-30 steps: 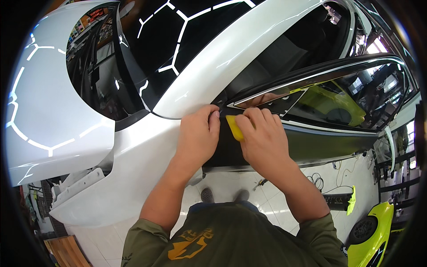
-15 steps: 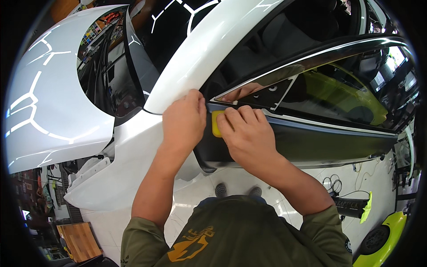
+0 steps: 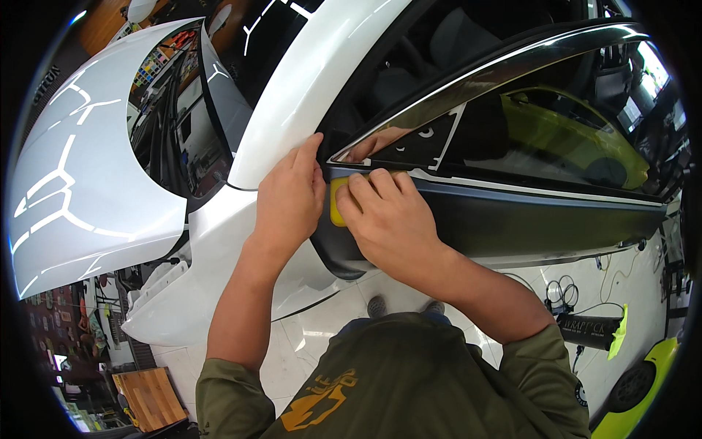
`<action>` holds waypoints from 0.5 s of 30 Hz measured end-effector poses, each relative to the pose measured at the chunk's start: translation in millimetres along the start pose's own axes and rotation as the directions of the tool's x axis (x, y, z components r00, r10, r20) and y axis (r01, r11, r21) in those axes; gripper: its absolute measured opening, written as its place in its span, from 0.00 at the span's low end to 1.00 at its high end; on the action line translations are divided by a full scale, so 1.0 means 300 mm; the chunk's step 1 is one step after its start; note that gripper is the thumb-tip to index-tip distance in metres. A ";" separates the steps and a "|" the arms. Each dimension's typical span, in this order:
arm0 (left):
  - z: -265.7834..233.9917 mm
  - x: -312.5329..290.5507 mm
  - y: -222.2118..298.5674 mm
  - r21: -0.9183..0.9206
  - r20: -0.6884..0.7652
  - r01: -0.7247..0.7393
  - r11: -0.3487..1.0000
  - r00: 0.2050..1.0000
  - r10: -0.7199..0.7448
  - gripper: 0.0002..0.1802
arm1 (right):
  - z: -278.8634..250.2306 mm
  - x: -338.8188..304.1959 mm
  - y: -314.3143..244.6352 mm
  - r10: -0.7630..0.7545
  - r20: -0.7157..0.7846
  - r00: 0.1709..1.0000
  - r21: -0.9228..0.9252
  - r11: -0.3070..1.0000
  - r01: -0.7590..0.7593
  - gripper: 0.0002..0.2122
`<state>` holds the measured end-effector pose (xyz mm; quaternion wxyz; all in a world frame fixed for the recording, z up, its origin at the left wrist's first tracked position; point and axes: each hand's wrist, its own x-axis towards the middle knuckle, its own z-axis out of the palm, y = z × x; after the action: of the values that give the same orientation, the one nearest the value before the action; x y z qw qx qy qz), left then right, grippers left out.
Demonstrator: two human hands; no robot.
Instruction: The person applies a matte black vinyl wrap to the side of a white SUV in a garage. They use a yellow squeegee to smooth the wrap along the door and fender, then use a green plastic tool to tuck the edges into panel gaps and creases.
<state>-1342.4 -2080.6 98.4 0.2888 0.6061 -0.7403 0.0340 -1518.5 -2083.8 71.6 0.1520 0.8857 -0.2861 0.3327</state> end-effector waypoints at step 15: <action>0.022 -0.018 -0.029 -0.393 0.013 0.059 0.917 0.998 -0.059 0.27 | 0.018 -0.005 -0.013 0.020 -0.013 1.000 -0.007 1.000 -0.020 0.12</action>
<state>-1336.3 -2080.8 87.6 0.4053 0.5578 -0.7135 -0.1243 -1514.4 -2082.6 66.4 0.1537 0.8800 -0.2952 0.3388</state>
